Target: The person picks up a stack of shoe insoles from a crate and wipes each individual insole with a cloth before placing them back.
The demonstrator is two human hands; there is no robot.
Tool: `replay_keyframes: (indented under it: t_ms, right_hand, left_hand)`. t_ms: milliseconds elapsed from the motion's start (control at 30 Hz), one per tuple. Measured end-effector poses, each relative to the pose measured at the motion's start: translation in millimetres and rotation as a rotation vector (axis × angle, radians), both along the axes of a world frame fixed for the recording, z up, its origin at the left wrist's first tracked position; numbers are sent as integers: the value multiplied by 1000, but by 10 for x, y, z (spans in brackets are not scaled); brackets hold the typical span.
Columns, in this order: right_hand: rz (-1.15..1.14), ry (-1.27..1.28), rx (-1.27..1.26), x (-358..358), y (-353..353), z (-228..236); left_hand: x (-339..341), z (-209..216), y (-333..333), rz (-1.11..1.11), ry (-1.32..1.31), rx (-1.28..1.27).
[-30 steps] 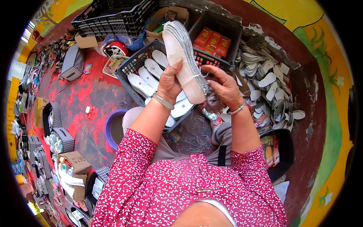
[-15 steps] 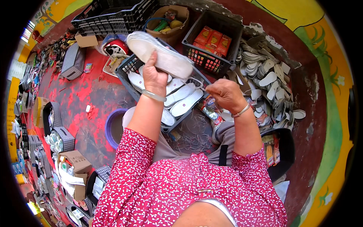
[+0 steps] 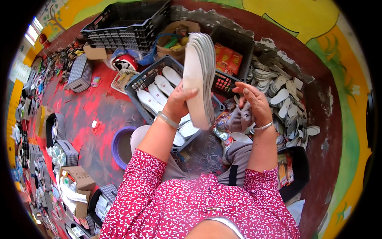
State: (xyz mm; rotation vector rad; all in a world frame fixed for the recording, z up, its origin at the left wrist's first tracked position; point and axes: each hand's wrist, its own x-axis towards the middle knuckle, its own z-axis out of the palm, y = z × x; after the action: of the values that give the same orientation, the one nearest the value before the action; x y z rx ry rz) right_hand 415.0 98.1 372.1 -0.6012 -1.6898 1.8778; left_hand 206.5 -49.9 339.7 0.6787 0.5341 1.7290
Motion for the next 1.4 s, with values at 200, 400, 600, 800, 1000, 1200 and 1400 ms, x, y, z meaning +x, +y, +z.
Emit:
replay_keyframes:
  t_ms: [200, 400, 600, 800, 1000, 1200, 1400]
  right_hand:
    - [107, 124, -7, -8, 10, 96]
    - [310, -213, -114, 125, 61, -81]
    - [257, -405, -48, -40, -2, -349]
    - [152, -175, -240, 27, 87, -310]
    - [72, 65, -645, 49, 167, -368]
    - [53, 0, -537, -23, 214, -514]
    - [146, -1, -392, 16, 207, -377]
  left_hand:
    - [149, -117, -16, -202, 403, -75]
    - [105, -48, -178, -293, 1111, -186]
    - [110, -67, -250, -223, 1384, -284]
    - [-302, 32, -303, -237, 1100, -555]
    - [-435, 5, -386, 104, 229, -291]
    - [-353, -26, -292, 189, 230, -359]
    - [-394, -47, -320, 40, 202, -386]
